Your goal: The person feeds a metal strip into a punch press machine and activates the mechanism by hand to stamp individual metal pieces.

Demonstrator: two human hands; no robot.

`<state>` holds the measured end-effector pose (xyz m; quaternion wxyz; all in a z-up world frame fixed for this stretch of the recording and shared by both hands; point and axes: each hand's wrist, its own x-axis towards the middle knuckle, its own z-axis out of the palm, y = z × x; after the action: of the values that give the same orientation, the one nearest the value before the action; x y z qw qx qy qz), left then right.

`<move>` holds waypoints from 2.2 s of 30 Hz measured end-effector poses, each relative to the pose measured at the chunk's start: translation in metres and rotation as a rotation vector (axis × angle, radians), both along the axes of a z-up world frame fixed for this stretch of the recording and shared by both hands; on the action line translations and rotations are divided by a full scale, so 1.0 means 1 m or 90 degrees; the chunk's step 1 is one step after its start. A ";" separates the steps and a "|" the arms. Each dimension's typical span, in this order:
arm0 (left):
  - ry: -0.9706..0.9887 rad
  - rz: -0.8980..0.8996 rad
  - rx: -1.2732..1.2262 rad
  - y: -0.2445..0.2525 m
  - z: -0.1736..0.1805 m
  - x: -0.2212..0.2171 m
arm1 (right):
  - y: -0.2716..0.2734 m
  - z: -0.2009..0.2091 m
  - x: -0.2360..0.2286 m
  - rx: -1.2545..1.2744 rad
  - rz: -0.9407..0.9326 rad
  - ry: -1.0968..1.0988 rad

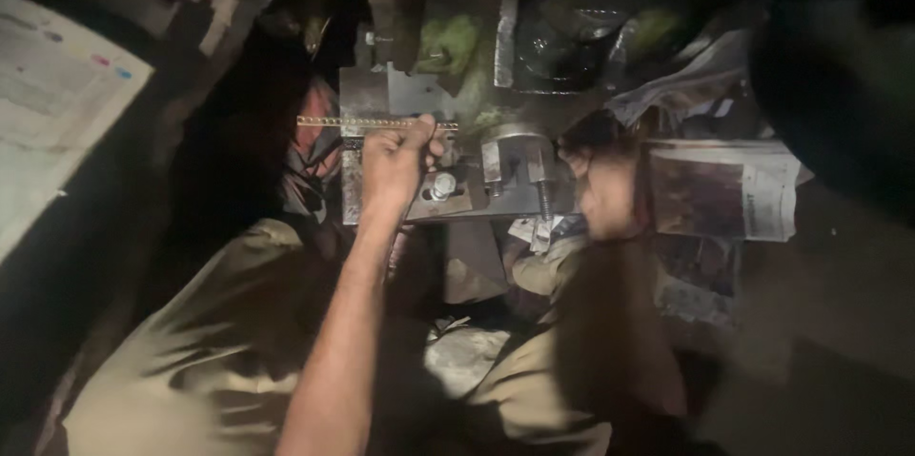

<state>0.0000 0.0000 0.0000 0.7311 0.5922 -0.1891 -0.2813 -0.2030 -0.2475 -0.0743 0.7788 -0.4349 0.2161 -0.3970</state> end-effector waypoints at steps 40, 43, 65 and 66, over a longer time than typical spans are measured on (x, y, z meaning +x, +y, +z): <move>-0.004 0.024 0.060 0.007 0.000 0.005 | 0.026 0.024 0.017 0.095 0.043 -0.055; -0.024 0.025 0.093 0.009 -0.001 0.004 | 0.023 0.020 0.012 0.078 -0.021 0.033; -0.055 0.012 0.142 0.012 0.002 0.006 | 0.048 0.052 0.025 -0.161 -0.028 0.176; -0.070 -0.011 0.189 0.012 0.003 0.006 | 0.047 0.051 0.024 -0.155 -0.021 0.170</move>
<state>0.0056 0.0118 0.0029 0.6216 0.7066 -0.1901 -0.2798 -0.1793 -0.2000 -0.0238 0.6784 -0.5711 0.2749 -0.3715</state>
